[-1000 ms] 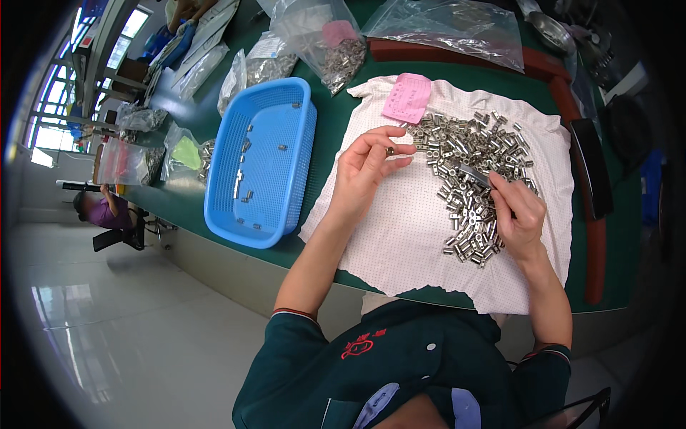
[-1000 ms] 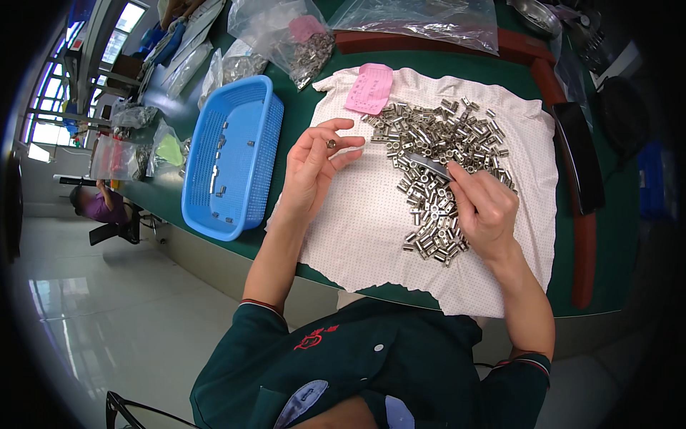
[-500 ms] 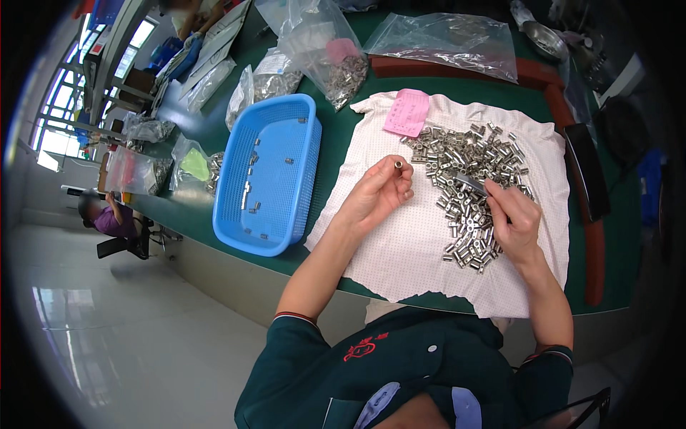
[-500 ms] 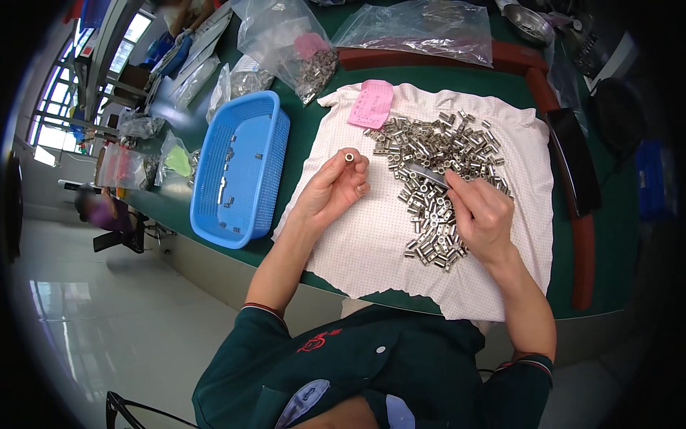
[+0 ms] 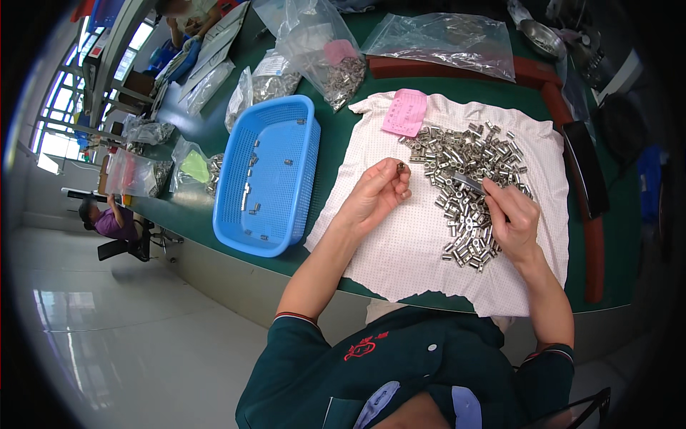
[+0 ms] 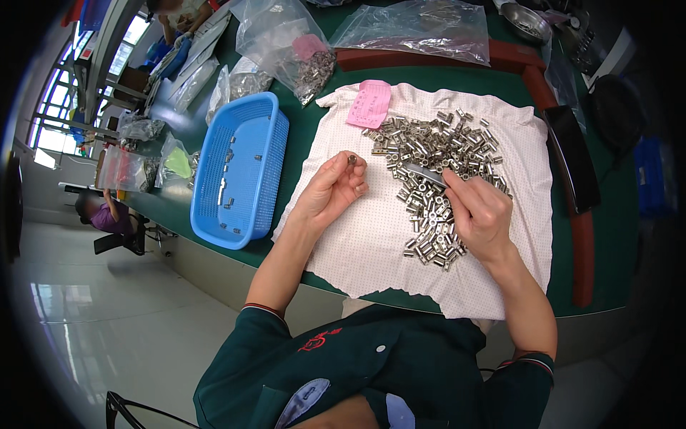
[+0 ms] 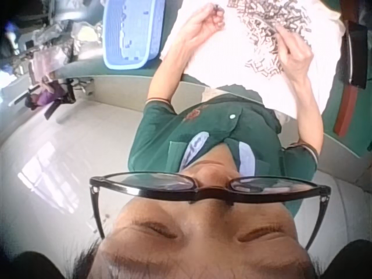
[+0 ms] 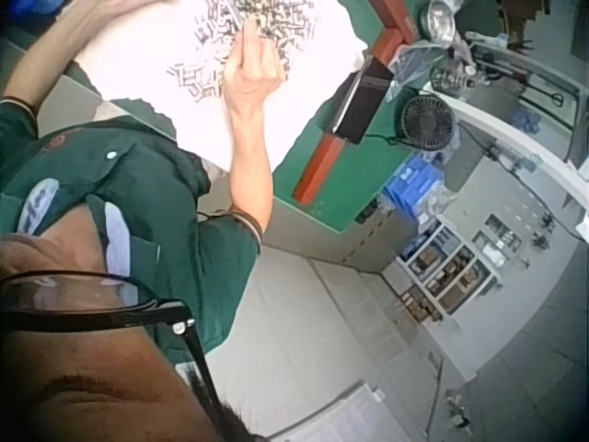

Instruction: The person scrapes small metal parts with a metal blade, rotating each piece by hand, and places them into a plastic basket.

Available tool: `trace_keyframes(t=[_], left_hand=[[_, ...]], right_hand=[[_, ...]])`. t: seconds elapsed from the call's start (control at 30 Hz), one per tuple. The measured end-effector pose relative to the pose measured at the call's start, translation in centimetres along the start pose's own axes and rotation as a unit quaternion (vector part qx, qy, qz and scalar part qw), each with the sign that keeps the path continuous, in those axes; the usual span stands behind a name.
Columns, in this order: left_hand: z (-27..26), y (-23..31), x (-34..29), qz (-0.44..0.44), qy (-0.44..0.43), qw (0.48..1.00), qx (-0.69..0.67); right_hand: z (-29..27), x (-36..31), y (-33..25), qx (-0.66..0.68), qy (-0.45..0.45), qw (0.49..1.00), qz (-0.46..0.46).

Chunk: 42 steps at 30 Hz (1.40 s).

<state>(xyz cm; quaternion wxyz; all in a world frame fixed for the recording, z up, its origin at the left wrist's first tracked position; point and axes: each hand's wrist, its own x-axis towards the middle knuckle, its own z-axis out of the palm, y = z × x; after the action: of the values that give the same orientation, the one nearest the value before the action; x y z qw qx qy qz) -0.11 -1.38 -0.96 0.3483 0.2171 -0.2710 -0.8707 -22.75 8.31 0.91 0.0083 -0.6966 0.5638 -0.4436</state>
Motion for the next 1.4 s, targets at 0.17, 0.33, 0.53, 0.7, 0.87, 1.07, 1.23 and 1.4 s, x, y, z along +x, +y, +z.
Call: trace_keyframes(t=[0.17, 0.33, 0.53, 0.7, 0.87, 1.07, 1.23, 1.4], left_hand=[[0.8, 0.2, -0.1, -0.014, 0.027, 0.999, -0.015], [0.1, 0.3, -0.1, -0.039, 0.027, 0.996, -0.073], [0.2, 0.4, 0.0, -0.052, 0.021, 0.993, -0.1], [0.1, 0.4, -0.1, -0.057, 0.005, 0.992, -0.113], [0.1, 0.5, -0.2, -0.062, -0.005, 0.991, -0.119], [1.4, 0.1, -0.3, -0.033, 0.04, 0.998, 0.025], [2.0, -0.3, -0.5, -0.016, 0.023, 0.996, 0.09], [3.0, -0.4, -0.8, 0.091, 0.091, 0.954, 0.27]], right_hand=[[0.1, 0.0, 0.1, -0.001, -0.003, 1.0, 0.002], [0.1, 0.0, 0.1, -0.002, 0.0, 1.0, 0.0], [0.2, 0.0, 0.1, 0.002, 0.001, 1.0, 0.001], [0.2, -0.1, 0.2, 0.001, -0.001, 1.0, 0.0], [0.2, 0.0, 0.1, 0.004, 0.001, 1.0, 0.001], [0.6, 0.0, -1.2, 0.03, 0.001, 0.999, -0.015], [0.8, 0.0, -2.4, 0.051, -0.018, 0.998, -0.017], [0.7, -0.1, -1.1, 0.023, 0.008, 1.0, -0.005]])
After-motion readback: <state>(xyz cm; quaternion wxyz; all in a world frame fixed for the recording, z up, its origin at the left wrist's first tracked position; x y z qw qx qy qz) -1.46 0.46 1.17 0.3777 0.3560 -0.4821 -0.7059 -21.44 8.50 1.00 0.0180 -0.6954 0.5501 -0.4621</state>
